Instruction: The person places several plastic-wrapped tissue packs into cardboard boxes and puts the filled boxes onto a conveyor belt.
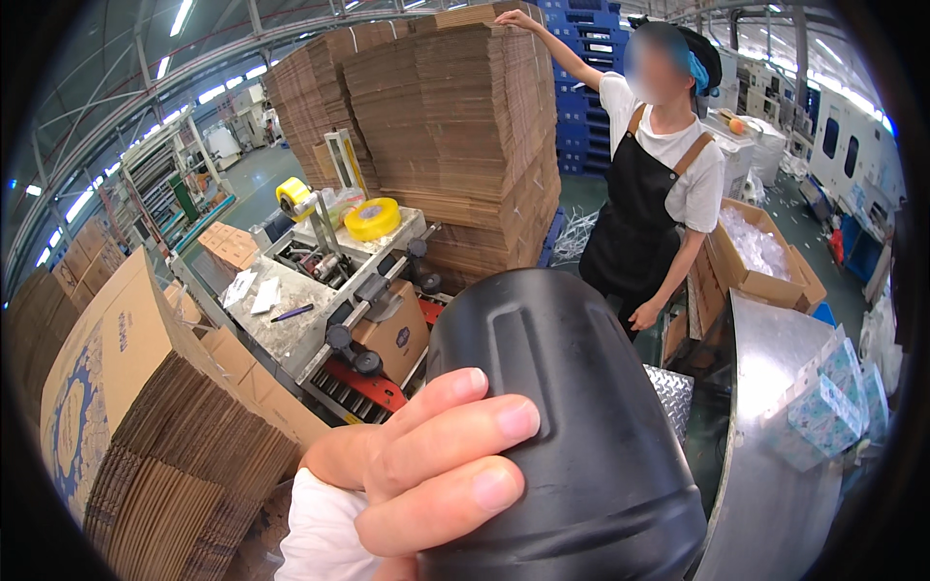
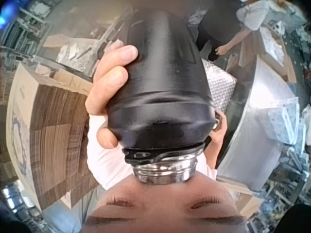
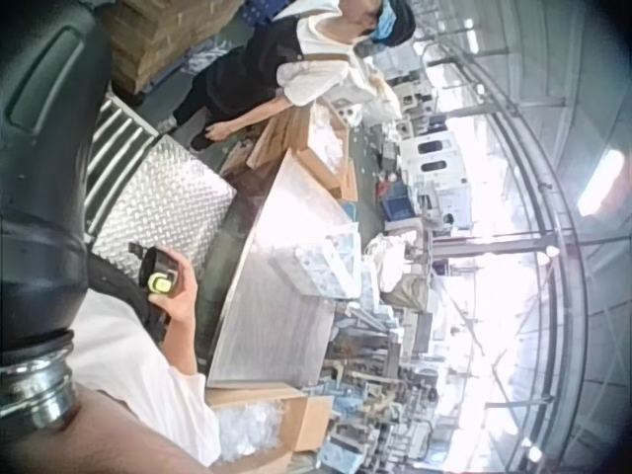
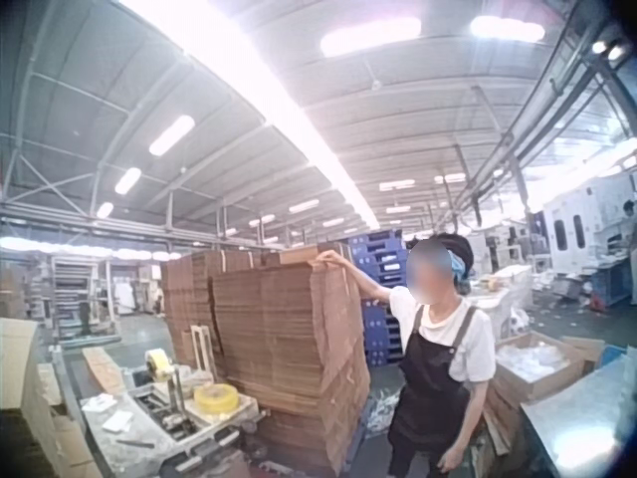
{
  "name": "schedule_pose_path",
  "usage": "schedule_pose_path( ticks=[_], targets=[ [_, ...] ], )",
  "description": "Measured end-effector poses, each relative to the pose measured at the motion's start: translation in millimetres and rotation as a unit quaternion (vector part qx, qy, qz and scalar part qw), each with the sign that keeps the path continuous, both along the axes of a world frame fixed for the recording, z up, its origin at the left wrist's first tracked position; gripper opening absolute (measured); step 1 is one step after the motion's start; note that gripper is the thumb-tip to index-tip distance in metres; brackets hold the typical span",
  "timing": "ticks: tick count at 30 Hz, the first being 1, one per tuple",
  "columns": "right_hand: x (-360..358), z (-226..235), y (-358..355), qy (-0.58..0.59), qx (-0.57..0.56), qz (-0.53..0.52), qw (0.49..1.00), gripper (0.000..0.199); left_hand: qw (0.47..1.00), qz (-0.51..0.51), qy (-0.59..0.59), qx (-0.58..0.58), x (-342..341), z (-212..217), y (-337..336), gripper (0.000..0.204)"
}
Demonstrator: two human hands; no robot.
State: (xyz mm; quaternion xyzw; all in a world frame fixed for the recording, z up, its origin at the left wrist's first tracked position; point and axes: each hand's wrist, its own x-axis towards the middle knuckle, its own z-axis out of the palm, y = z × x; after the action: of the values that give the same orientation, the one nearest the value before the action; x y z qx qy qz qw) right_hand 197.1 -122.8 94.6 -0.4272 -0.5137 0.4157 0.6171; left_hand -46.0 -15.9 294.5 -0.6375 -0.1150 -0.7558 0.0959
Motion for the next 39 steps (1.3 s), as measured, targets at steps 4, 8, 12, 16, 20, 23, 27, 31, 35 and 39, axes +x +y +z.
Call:
schedule_pose_path(
  ticks=[4,8,12,16,20,23,27,31,35,39],
  targets=[
    [-1.3,-1.0,0.7,0.005,0.002,0.005,1.000,0.085,1.000,0.004,-0.003,0.004,0.0,1.7,-1.5,0.023],
    [-0.4,-0.1,-0.5,0.010,0.004,0.012,1.000,0.088,1.000,0.008,-0.011,0.006,2.3,4.0,-2.6,0.023],
    [-1.3,0.6,-1.1,0.021,-0.006,0.013,1.000,0.088,1.000,0.016,-0.024,0.005,4.0,3.5,-2.4,0.023],
    [-1.4,-0.2,-1.9,0.019,-0.004,0.011,1.000,0.087,0.999,0.025,-0.035,0.029,7.1,3.2,2.1,0.023],
    [-0.4,-1.3,-3.1,0.015,-0.004,0.010,1.000,0.088,1.000,-0.004,-0.010,0.003,3.8,1.9,-2.5,0.030],
    [-1.6,1.0,-2.6,0.014,0.006,0.011,1.000,0.088,0.999,-0.038,0.014,-0.028,0.7,-1.4,-3.4,0.037],
    [-1.0,-3.1,-4.6,0.027,-0.015,0.005,1.000,0.090,0.987,-0.112,0.058,-0.100,-7.9,-10.4,-3.4,0.047],
    [-4.0,3.6,-8.4,0.053,-0.017,-0.021,0.998,0.084,0.965,-0.197,0.116,-0.126,-12.5,-22.3,6.1,0.048],
    [-9.0,-17.6,-8.5,0.078,-0.086,-0.155,0.981,0.089,0.951,-0.249,0.169,-0.071,-14.5,-52.0,41.2,0.047],
    [-4.2,-18.2,-5.7,0.065,-0.084,-0.174,0.979,0.062,0.893,-0.343,0.212,-0.199,-10.6,-93.4,64.9,0.087]
  ],
)
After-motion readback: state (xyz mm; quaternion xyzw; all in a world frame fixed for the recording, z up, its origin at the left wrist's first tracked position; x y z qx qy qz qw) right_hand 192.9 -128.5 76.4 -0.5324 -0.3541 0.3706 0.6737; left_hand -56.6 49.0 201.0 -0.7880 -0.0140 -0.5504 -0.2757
